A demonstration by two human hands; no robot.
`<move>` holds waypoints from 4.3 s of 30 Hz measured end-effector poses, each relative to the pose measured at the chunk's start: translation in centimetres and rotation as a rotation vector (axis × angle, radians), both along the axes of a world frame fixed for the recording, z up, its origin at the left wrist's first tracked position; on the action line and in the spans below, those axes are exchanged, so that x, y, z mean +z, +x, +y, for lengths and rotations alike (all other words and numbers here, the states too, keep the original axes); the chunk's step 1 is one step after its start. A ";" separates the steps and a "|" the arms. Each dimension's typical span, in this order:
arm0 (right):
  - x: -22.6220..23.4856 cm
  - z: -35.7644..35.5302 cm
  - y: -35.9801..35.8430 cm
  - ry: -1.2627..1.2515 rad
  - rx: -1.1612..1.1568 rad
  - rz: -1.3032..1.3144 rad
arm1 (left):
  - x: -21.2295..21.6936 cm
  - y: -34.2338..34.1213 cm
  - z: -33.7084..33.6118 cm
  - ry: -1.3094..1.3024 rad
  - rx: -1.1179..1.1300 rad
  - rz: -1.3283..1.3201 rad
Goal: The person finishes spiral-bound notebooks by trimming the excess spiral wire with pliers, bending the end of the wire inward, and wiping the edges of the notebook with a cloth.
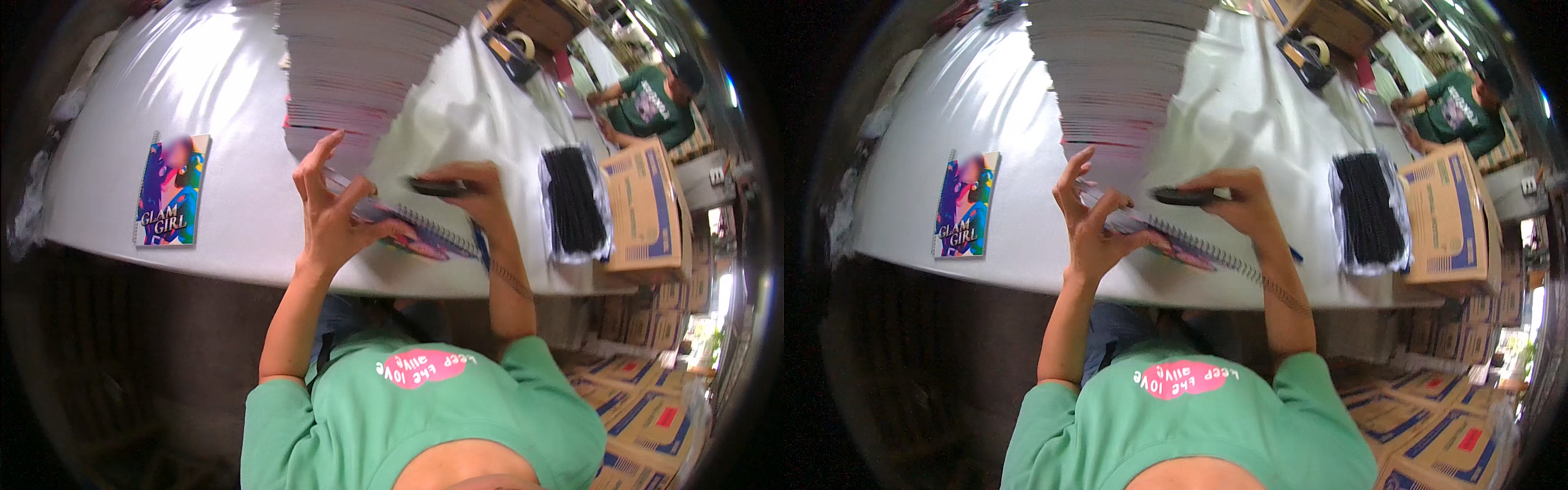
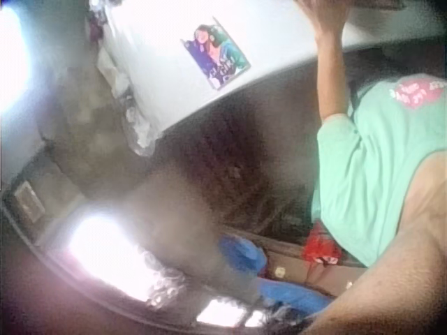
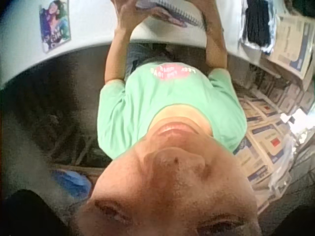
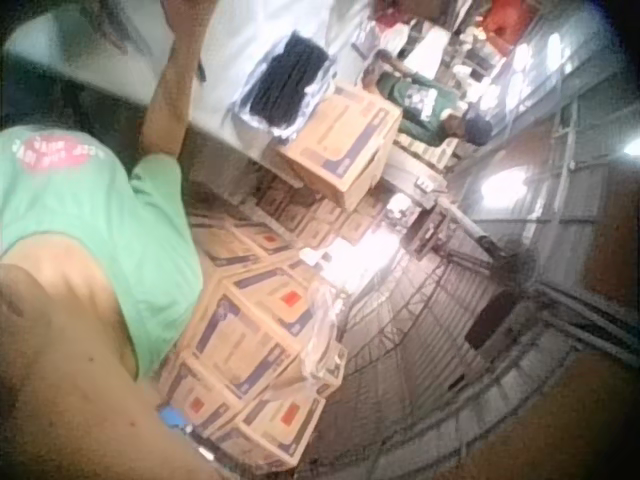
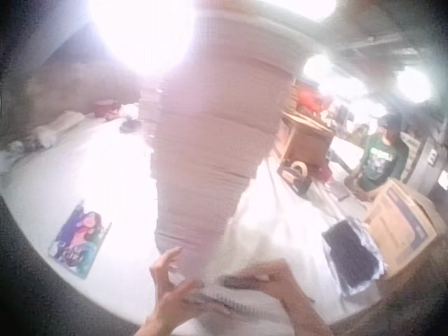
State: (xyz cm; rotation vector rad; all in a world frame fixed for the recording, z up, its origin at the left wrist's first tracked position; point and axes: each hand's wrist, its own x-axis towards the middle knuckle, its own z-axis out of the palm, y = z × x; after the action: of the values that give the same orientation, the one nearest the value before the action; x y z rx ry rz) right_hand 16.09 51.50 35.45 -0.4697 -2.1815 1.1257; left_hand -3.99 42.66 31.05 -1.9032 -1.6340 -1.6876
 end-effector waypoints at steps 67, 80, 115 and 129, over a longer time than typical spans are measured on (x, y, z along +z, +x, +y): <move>3.9 -14.0 0.4 0.395 -0.573 -0.275 | 1.2 3.2 -3.6 0.123 0.057 -0.311; 5.7 -15.3 1.5 -0.721 -0.170 -0.204 | 0.3 3.6 -4.1 0.328 0.067 -0.084; -8.3 -4.0 -34.0 -0.489 -0.153 -0.341 | -5.9 -31.5 -17.4 -0.720 0.523 -0.057; -10.6 2.9 -38.6 0.206 -0.067 -0.644 | -7.8 -30.3 -17.4 -0.429 0.490 -0.186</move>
State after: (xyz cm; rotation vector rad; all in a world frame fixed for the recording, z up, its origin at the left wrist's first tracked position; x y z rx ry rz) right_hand -22.51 54.36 24.86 -0.8991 -2.7647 0.7610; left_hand -34.28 25.28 23.24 -1.3265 -2.4461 -1.4226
